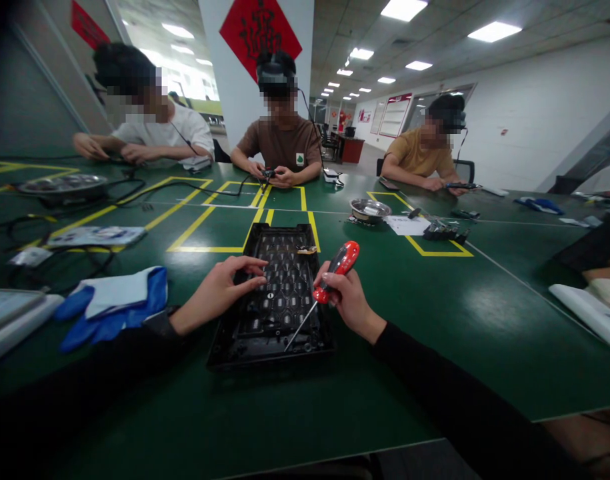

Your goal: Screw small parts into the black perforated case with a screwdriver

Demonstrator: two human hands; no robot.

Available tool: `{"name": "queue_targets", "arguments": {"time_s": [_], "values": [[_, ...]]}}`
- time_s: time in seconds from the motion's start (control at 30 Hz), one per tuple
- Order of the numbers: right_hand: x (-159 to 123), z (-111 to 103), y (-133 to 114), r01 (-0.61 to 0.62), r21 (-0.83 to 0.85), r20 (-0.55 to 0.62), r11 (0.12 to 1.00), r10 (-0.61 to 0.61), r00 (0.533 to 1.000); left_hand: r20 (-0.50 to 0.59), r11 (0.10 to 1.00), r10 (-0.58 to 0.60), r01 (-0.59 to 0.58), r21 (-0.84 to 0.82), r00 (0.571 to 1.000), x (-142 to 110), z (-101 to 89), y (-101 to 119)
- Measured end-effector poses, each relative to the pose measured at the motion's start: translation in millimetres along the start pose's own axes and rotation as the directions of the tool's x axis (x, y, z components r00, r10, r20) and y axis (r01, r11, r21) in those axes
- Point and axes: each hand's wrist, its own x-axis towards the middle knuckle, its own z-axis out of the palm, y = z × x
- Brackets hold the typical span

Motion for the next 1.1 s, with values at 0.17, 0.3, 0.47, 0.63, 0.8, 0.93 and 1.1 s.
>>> {"name": "queue_targets", "arguments": {"time_s": [0.17, 0.3, 0.47, 0.63, 0.8, 0.93, 1.1], "values": [[-1.0, 0.7, -1.1, 0.009, 0.012, -0.03, 1.0, -0.009, 0.999, -0.108, 1.0, 0.004, -0.003, 0.015, 0.994, -4.3, 1.4, 1.0], [2.3, -1.1, 0.0, 0.023, 0.152, -0.114, 0.988, -0.005, 0.993, -0.117, 0.999, 0.023, -0.017, 0.052, 0.993, -5.5, -0.1, 3.1], [10.8, -1.7, 6.5, 0.048, 0.236, -0.225, 0.971, 0.007, 0.974, 0.0, 0.998, 0.066, -0.066, -0.007, 0.998, -3.5, -5.2, 7.1], [16.4, -3.6, 14.7, 0.05, 0.271, -0.222, 0.961, 0.012, 0.975, 0.066, 0.993, 0.092, -0.086, -0.08, 0.994, 0.6, -6.2, 5.1], [17.8, -6.8, 17.9, 0.055, 0.287, -0.194, 0.956, 0.001, 0.981, 0.012, 0.994, 0.072, -0.071, -0.084, 0.997, 1.7, -2.9, -1.8], [30.8, -11.9, 19.4, 0.192, 0.138, -0.332, 0.972, -0.137, 0.933, -0.102, 0.999, 0.051, -0.052, -0.007, 0.993, 9.2, 1.5, -8.6], [52.6, -33.1, 23.5, 0.362, -0.495, -0.211, 0.79, -0.514, 0.832, -0.108, 0.998, 0.039, -0.033, 0.055, 0.993, 20.0, 6.5, -15.0]]}}
